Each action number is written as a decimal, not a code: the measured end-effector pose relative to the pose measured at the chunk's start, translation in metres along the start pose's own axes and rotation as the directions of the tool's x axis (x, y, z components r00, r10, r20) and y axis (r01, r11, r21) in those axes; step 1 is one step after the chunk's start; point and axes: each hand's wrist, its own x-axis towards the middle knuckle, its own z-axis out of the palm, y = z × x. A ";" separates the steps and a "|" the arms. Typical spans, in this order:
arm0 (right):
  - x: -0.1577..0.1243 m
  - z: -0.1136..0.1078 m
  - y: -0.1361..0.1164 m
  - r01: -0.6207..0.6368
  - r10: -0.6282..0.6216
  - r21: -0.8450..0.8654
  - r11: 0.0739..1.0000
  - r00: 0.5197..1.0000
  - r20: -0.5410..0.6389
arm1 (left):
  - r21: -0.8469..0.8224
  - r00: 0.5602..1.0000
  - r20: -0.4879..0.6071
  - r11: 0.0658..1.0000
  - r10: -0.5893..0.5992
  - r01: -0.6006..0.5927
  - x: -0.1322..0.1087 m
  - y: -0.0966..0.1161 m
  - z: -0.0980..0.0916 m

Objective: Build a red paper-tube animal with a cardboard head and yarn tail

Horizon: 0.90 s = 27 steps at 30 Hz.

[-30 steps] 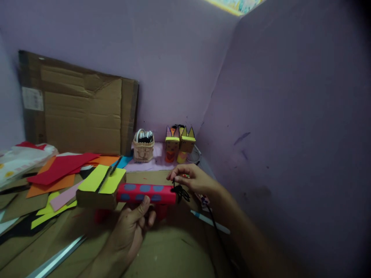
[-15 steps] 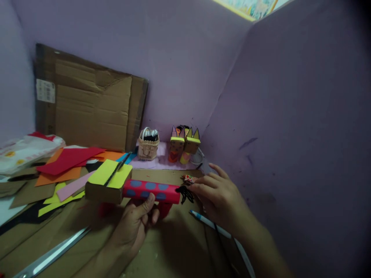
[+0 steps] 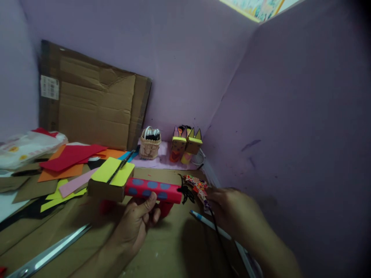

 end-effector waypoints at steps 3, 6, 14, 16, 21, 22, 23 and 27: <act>0.003 -0.008 -0.001 -0.037 0.062 0.120 0.992 0.976 -0.211 | 0.002 1.000 0.003 1.000 -0.011 0.011 0.000 0.000 0.000; 0.011 -0.013 -0.009 0.262 -0.166 0.222 0.939 0.912 -0.376 | 0.017 1.000 0.008 1.000 -0.004 0.004 0.001 0.000 0.000; 0.033 -0.005 -0.024 0.490 -0.435 0.300 0.818 0.870 -0.233 | 0.098 1.000 0.025 0.995 -0.012 0.010 0.000 0.001 0.000; 0.034 -0.004 -0.024 0.469 -0.419 0.263 0.843 0.880 -0.224 | 0.123 0.999 0.028 0.992 -0.020 0.016 0.000 0.000 -0.001; 0.032 -0.001 -0.027 0.411 -0.333 0.169 0.896 0.872 -0.359 | 0.080 0.999 0.006 0.996 -0.040 0.040 0.001 -0.002 -0.002; 0.031 0.000 -0.028 0.405 -0.318 0.165 0.899 0.865 -0.388 | 0.070 0.999 0.003 0.996 -0.047 0.046 0.001 -0.002 -0.002; 0.030 0.001 -0.029 0.403 -0.310 0.166 0.900 0.859 -0.408 | 0.065 0.999 0.003 0.997 -0.052 0.052 0.001 -0.002 -0.001; 0.029 0.005 -0.031 0.405 -0.293 0.180 0.896 0.846 -0.446 | 0.061 0.998 0.010 0.997 -0.055 0.054 0.002 -0.001 -0.001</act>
